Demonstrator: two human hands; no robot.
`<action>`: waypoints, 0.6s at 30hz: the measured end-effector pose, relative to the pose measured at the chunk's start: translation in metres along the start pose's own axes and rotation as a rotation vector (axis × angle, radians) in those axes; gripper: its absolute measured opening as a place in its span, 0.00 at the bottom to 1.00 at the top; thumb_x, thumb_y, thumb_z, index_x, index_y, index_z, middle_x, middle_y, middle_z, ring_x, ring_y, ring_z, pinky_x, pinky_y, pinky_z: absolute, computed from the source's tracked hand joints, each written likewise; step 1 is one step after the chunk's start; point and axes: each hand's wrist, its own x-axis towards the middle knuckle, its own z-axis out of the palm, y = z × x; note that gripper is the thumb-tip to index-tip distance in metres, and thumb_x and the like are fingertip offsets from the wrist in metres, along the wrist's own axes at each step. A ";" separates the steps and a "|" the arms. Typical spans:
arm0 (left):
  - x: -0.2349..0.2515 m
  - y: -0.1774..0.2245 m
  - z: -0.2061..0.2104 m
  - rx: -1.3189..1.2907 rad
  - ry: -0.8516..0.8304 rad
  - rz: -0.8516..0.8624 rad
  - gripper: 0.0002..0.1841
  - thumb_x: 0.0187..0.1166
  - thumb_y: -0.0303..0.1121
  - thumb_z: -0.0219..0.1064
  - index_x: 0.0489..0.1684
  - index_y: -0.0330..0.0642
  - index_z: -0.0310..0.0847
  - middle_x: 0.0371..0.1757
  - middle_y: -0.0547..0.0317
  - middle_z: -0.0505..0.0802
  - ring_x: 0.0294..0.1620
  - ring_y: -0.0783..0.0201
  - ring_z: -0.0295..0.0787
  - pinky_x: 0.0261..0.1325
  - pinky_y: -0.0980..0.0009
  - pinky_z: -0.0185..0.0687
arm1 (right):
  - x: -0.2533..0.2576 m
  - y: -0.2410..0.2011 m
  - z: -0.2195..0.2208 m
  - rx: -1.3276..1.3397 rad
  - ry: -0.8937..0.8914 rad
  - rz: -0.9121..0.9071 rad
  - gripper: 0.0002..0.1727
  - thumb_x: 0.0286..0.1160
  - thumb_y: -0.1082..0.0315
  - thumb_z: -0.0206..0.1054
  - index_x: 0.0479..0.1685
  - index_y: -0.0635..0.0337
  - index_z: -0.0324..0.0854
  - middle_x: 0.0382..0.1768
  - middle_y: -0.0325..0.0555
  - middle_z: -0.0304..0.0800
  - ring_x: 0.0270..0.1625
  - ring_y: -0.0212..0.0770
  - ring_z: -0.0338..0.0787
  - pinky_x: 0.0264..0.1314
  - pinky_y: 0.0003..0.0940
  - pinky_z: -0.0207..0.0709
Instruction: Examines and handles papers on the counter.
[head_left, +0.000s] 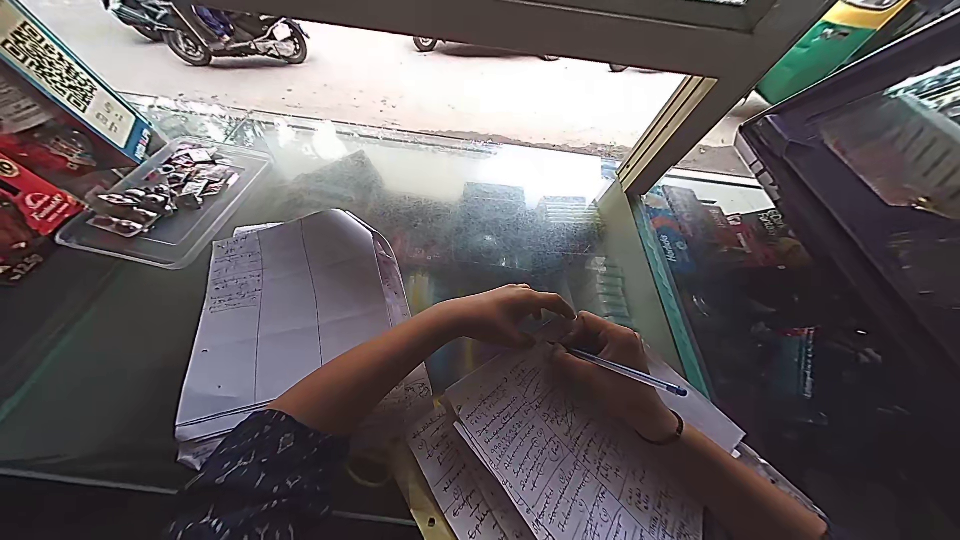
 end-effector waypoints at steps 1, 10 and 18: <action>0.000 0.000 0.000 0.002 0.000 0.001 0.26 0.71 0.17 0.70 0.71 0.37 0.80 0.49 0.41 0.91 0.49 0.51 0.84 0.56 0.53 0.75 | 0.000 0.000 0.000 0.004 0.022 -0.002 0.05 0.53 0.67 0.71 0.23 0.49 0.79 0.19 0.21 0.80 0.21 0.13 0.77 0.23 0.11 0.69; 0.002 -0.002 -0.002 0.013 -0.016 -0.014 0.26 0.72 0.19 0.70 0.73 0.37 0.79 0.49 0.40 0.92 0.48 0.51 0.84 0.54 0.55 0.77 | 0.005 0.011 -0.009 0.001 0.020 -0.115 0.03 0.56 0.68 0.71 0.24 0.53 0.81 0.23 0.24 0.85 0.26 0.10 0.79 0.27 0.08 0.70; 0.005 -0.014 0.006 -0.002 0.056 0.064 0.15 0.76 0.18 0.63 0.57 0.34 0.89 0.61 0.44 0.92 0.53 0.56 0.88 0.58 0.58 0.77 | 0.004 0.008 -0.007 -0.130 0.027 -0.121 0.05 0.56 0.64 0.70 0.22 0.54 0.80 0.20 0.26 0.81 0.24 0.11 0.74 0.26 0.10 0.63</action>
